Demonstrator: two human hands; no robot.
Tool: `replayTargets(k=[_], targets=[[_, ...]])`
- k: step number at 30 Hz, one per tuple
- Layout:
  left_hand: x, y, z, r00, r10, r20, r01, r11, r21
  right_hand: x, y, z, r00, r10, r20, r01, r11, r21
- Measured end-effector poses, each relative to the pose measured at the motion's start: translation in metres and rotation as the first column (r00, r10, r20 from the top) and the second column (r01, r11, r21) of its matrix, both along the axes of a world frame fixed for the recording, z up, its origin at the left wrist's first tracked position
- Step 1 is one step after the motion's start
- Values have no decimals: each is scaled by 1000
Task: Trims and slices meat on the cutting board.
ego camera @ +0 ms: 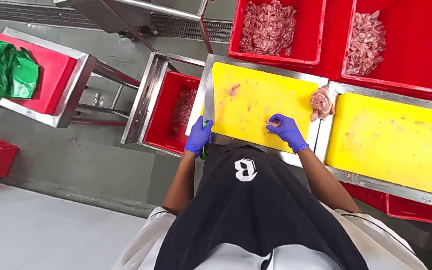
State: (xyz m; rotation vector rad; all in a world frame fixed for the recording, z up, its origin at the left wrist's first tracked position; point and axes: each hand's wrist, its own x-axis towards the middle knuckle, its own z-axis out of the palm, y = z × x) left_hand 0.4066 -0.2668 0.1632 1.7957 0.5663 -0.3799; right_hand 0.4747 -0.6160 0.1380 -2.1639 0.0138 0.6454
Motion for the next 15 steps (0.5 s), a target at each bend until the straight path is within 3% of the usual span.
replayTargets(k=[3,7,9,12,15], targets=[[4,-1,0,998,-61,-22,62,996,67,9,12,0,1000,-6,-23,8,997,71],[16,0,11,940,-300,-161,338,884,322,23,49,-5,997,-67,24,61,983,171],[22,-4,15,910,-358,-206,411,836,362,23,58,-11,981,-112,160,94,988,119],[31,-9,16,886,-389,-250,460,804,377,15,49,-15,926,37,375,-14,998,-62],[35,-13,12,872,-423,-245,488,784,383,10,37,-27,845,112,522,-101,994,-50]])
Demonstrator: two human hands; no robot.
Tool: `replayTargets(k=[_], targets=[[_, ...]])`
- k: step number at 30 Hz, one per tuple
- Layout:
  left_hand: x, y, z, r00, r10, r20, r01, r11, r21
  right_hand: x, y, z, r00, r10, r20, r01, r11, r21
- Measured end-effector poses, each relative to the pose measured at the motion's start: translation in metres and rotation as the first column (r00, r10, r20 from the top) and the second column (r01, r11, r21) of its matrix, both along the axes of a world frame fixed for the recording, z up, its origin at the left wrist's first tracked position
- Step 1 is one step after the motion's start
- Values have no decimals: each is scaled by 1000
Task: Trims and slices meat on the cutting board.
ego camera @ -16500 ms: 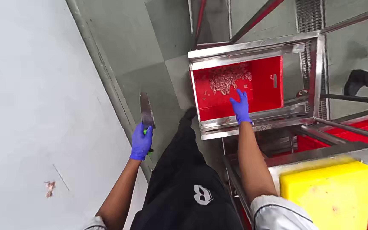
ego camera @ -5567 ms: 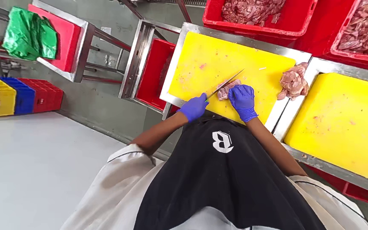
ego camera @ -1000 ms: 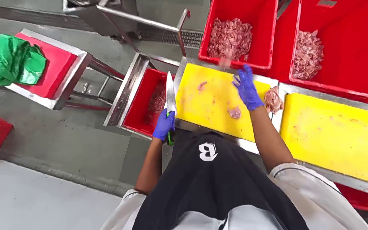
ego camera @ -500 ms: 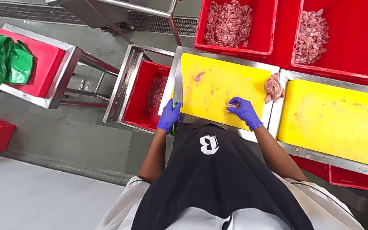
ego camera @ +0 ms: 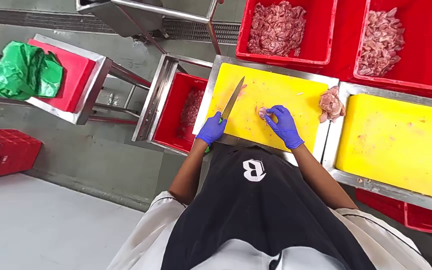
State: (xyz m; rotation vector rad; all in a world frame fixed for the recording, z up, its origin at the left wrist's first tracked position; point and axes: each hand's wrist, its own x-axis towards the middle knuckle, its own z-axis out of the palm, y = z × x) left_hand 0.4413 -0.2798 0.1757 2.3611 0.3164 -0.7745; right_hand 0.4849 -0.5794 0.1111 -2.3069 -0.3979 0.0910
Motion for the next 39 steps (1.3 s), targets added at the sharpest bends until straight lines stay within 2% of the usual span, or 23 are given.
replayTargets(k=[6,10,13,20,27,31,39], targets=[[13,-28,10,983,-180,25,180,983,-17,-3,6,-19,966,44,255,-62,996,65],[29,-62,16,941,-339,11,339,941,-18,-2,2,-24,938,75,339,-103,992,66],[39,-82,15,918,-395,-24,395,919,-3,0,0,-28,920,90,382,-118,992,50],[37,-80,7,888,-448,-105,453,891,28,1,4,-28,915,84,394,-110,993,44],[2,-66,22,895,-370,-247,402,911,90,-1,4,-29,926,54,374,-75,996,41],[-8,-56,25,871,-378,-313,430,895,116,-3,5,-31,929,36,367,-71,994,83],[10,-72,27,870,-385,-308,440,888,132,-3,4,-30,939,-23,344,-26,990,137]])
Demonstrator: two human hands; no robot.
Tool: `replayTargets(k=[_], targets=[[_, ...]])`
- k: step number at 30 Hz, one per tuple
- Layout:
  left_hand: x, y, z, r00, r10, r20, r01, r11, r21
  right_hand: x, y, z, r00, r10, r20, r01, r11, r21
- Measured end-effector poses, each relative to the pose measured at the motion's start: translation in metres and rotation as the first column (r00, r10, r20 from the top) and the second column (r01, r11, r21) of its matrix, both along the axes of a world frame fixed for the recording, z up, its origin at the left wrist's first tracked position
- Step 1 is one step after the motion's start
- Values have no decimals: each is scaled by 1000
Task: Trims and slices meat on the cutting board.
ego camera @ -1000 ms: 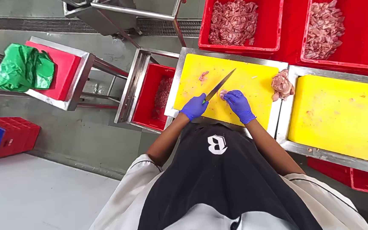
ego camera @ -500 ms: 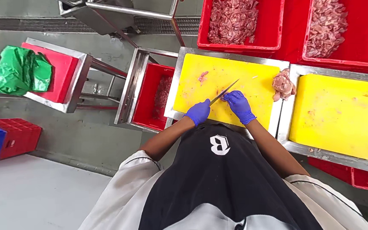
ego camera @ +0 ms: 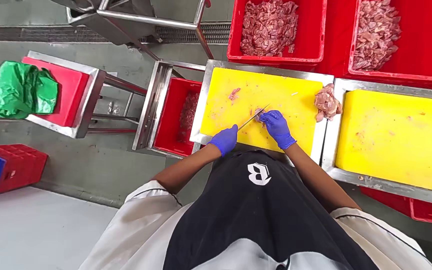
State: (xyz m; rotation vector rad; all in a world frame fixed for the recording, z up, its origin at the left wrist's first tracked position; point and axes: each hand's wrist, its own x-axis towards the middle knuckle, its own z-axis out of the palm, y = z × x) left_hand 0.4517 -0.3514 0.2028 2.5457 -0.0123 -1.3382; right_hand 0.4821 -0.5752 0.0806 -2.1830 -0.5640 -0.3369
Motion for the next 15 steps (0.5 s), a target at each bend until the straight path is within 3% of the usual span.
replayTargets(k=[6,10,15], targets=[[36,-28,-12,998,-19,52,22,998,-52,-6,6,2,996,-11,-89,9,1000,-28],[48,-43,-13,985,-81,151,95,992,-88,-12,-7,14,997,-79,7,79,995,-65],[32,21,-39,965,41,259,-25,998,-63,-5,-6,20,995,74,-66,-80,992,-93]])
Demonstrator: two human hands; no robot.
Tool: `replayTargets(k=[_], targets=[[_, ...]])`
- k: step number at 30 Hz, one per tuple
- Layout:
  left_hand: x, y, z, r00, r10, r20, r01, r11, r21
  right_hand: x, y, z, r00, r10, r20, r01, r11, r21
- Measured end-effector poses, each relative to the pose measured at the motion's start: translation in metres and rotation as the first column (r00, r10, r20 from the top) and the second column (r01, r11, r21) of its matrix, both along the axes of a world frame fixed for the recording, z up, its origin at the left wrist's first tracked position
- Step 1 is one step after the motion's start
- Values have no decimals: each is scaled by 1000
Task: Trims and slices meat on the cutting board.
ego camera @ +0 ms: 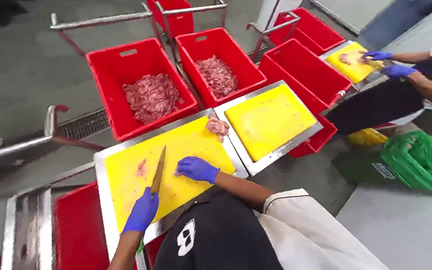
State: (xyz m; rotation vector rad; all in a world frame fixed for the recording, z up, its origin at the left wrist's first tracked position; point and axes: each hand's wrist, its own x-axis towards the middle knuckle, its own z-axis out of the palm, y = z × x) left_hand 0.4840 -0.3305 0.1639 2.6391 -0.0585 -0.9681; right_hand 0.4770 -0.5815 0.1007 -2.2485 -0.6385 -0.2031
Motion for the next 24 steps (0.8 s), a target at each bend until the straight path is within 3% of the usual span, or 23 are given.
replayTargets(k=[3,5,8,11,16,24], targets=[[-6,27,1,1000,21,21,-21,999,26,10,1,-1,987,140,-84,-141,990,-10],[-6,24,9,999,20,49,-20,1000,-8,16,-2,1,980,147,-136,-152,988,-26],[-8,6,27,997,70,34,-69,997,-40,-1,9,4,974,-102,-200,101,995,-17],[-8,12,20,993,115,-36,-115,993,-3,-27,26,-5,906,-315,-283,316,948,-45],[-11,-15,28,995,89,50,-80,984,-159,-27,16,-13,914,-340,-219,363,929,70],[-20,-59,25,999,-9,-44,2,988,-153,-34,14,-12,919,-292,-264,342,924,171]])
